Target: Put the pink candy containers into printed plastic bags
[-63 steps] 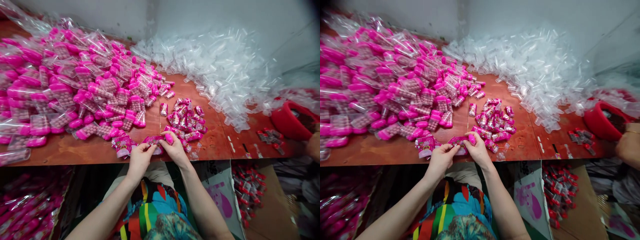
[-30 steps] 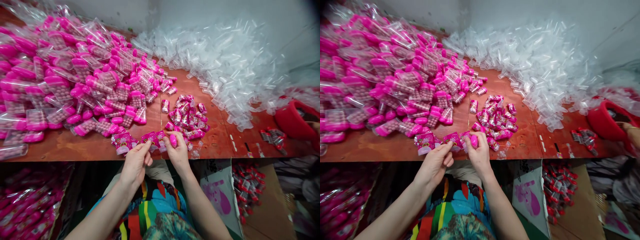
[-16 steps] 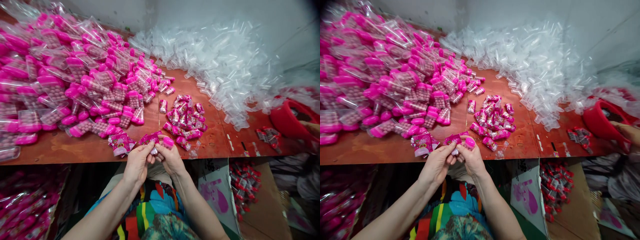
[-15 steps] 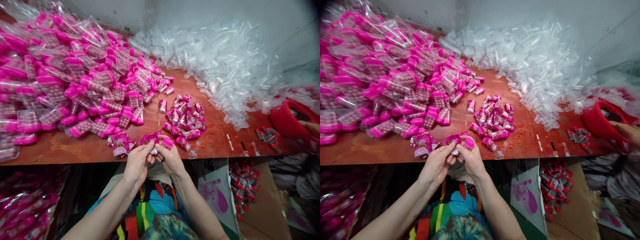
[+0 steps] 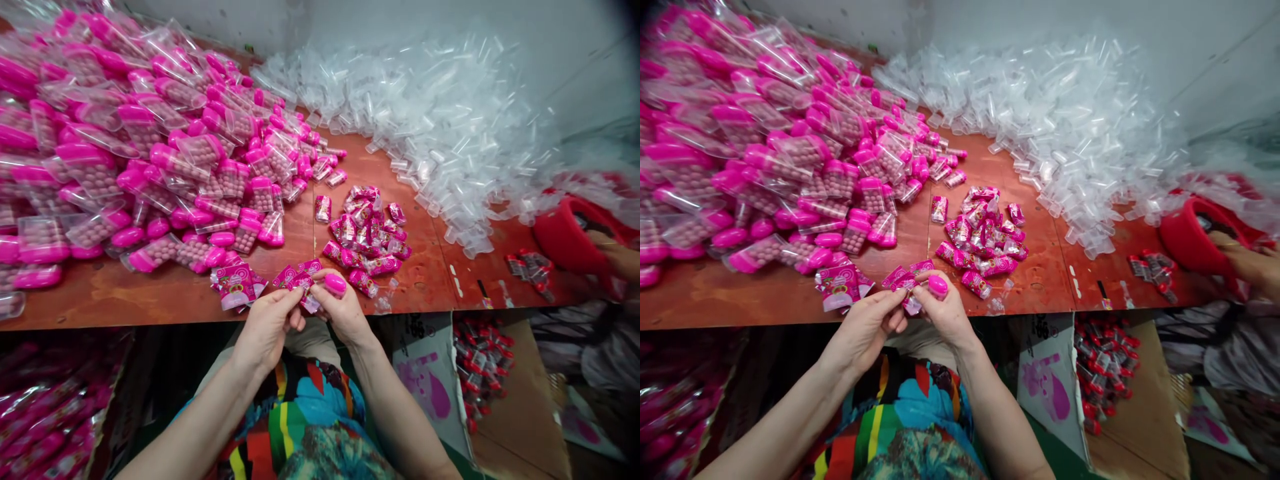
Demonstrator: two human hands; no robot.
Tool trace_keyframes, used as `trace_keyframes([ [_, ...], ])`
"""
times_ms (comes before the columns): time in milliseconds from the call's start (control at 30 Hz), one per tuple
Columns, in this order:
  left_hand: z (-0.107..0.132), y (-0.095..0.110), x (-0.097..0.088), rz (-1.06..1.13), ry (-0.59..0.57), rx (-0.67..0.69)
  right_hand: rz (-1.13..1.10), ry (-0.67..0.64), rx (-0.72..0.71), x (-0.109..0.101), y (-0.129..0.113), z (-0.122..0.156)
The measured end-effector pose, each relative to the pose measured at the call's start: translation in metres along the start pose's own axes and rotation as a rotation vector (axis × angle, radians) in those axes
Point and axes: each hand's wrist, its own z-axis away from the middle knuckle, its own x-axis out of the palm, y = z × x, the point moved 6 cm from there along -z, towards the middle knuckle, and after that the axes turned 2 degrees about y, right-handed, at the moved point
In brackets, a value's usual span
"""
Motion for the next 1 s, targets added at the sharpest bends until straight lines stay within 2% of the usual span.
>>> trace_keyframes([
  [167,0.006,0.008,0.002,-0.024,0.058,0.090,-0.174,-0.125,0.128,0.004,0.007,0.004],
  [400,0.007,0.010,0.003,-0.068,0.056,0.128,-0.273,-0.134,0.092,0.002,0.009,0.003],
  [467,0.006,0.008,0.004,-0.079,0.039,0.126,-0.253,-0.101,0.074,0.001,0.008,0.002],
  [633,0.005,0.006,0.005,-0.109,0.010,0.079,-0.161,0.102,-0.022,-0.006,0.002,-0.001],
  [700,0.005,0.006,0.006,-0.087,0.000,0.052,-0.136,0.129,-0.036,-0.008,0.000,-0.001],
  [867,0.001,0.011,0.005,0.052,0.040,0.043,-0.207,-0.001,0.105,-0.005,-0.001,0.004],
  [1000,-0.002,0.015,0.004,0.138,0.087,0.057,-0.257,-0.180,0.148,0.003,-0.005,0.016],
])
